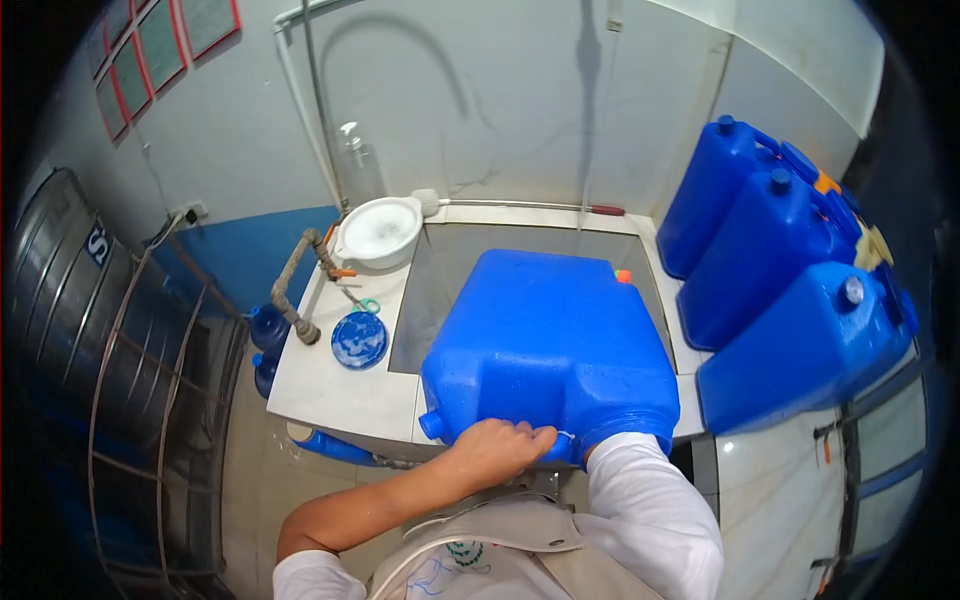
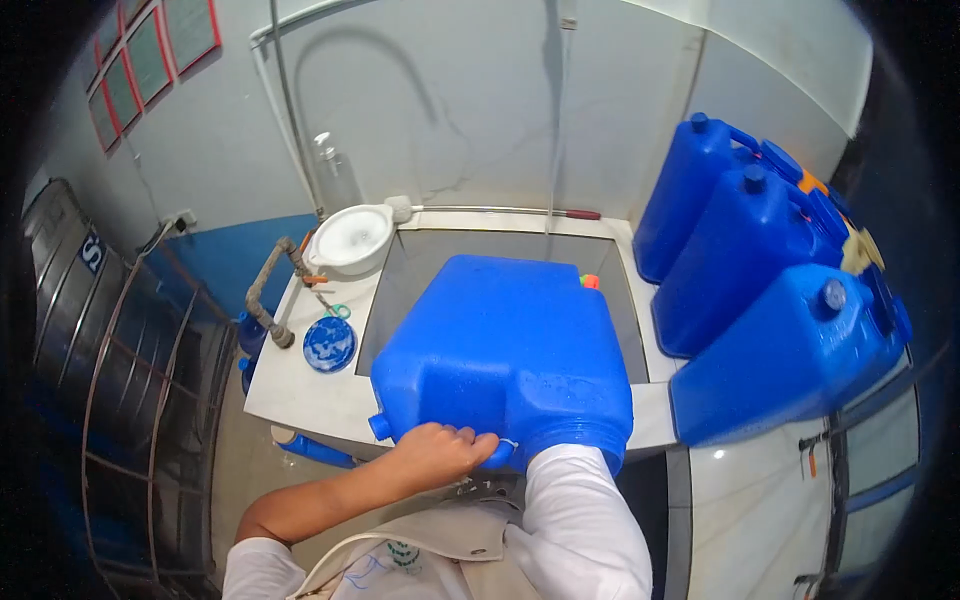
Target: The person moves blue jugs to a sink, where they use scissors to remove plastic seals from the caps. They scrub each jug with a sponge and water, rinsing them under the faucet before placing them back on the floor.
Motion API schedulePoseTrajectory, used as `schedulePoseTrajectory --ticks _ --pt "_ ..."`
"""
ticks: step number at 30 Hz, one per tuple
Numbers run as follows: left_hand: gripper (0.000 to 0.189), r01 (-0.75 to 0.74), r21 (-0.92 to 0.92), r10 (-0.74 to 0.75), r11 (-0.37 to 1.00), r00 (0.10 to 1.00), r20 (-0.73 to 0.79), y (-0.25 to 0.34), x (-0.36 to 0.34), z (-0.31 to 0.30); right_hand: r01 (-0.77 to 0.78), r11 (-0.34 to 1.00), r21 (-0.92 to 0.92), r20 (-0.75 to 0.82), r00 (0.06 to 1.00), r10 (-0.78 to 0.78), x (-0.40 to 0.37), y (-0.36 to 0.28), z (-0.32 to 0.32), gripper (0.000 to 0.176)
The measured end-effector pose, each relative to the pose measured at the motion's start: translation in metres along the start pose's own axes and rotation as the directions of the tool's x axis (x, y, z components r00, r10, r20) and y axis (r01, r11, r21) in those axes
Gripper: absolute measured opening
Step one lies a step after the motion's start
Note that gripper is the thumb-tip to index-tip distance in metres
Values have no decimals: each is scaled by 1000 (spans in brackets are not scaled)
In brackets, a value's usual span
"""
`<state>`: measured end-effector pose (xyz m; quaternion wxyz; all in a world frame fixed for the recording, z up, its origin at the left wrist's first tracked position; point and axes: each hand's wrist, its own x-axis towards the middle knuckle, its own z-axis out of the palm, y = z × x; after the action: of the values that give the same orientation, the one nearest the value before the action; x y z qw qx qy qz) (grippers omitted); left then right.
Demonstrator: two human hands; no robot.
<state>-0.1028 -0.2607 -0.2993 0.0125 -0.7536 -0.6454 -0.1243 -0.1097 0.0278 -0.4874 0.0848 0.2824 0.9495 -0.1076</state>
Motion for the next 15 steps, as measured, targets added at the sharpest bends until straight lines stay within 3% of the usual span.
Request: schedulePoseTrajectory --ticks 4,15 --pt "15 44 -4 -44 999 999 -17 -12 6 -14 6 1000 -6 -4 1000 -6 4 -2 4 31" --pt "14 -43 21 44 999 997 -58 -13 11 12 -10 1000 -5 -10 1000 10 -10 -7 12 31"
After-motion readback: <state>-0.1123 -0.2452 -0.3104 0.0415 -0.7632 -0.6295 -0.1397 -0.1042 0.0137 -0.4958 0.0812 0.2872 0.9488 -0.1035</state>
